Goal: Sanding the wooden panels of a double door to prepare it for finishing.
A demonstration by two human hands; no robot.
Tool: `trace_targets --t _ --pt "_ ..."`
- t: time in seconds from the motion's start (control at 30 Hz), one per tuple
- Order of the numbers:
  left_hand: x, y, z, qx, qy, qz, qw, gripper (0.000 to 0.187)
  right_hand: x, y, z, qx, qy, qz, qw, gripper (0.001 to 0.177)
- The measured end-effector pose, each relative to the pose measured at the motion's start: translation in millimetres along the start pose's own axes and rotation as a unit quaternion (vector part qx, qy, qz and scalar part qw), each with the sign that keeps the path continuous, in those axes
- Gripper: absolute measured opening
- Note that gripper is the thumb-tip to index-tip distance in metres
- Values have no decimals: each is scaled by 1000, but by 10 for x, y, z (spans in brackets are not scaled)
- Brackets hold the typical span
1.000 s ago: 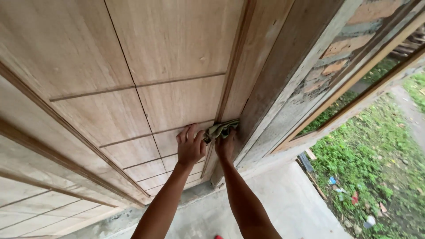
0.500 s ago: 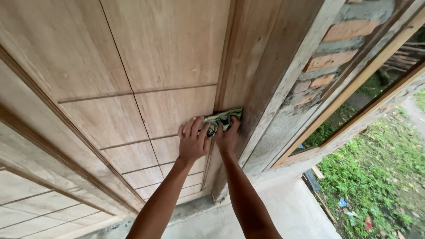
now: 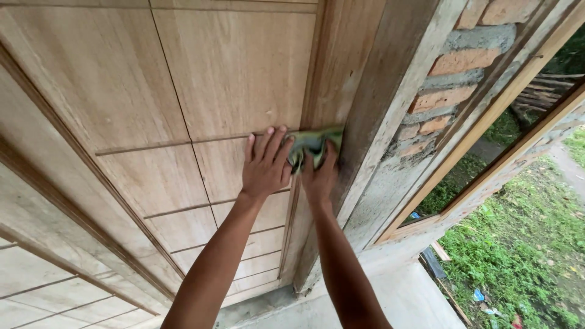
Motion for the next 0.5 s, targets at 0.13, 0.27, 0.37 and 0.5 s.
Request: trace_targets --t 0.13,0.27,0.37,0.5 --pt "-34 -20 -58 -2 -32 16 999 50 -489 68 -896 43 -33 -46 997 63" --pt "-50 27 -30 -12 -15 12 1000 48 -680 28 -1122 66 -145 -84 984 71" --pt "-45 13 -23 -22 1 2 1000 47 -447 -8 -672 22 -125 -59 990 69" --pt "-44 4 -46 -36 10 -7 999 46 3 -2 -128 -7 -45 -58 997 64"
Point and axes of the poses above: each hand's wrist, its own z-axis towards the middle knuckle, its own y-axis out of the back of the hand, x = y × z, the point moved 9 cm from there along z, towards the middle knuckle, and after that the axes turned 9 degrees about -x, right-handed, at the moved point
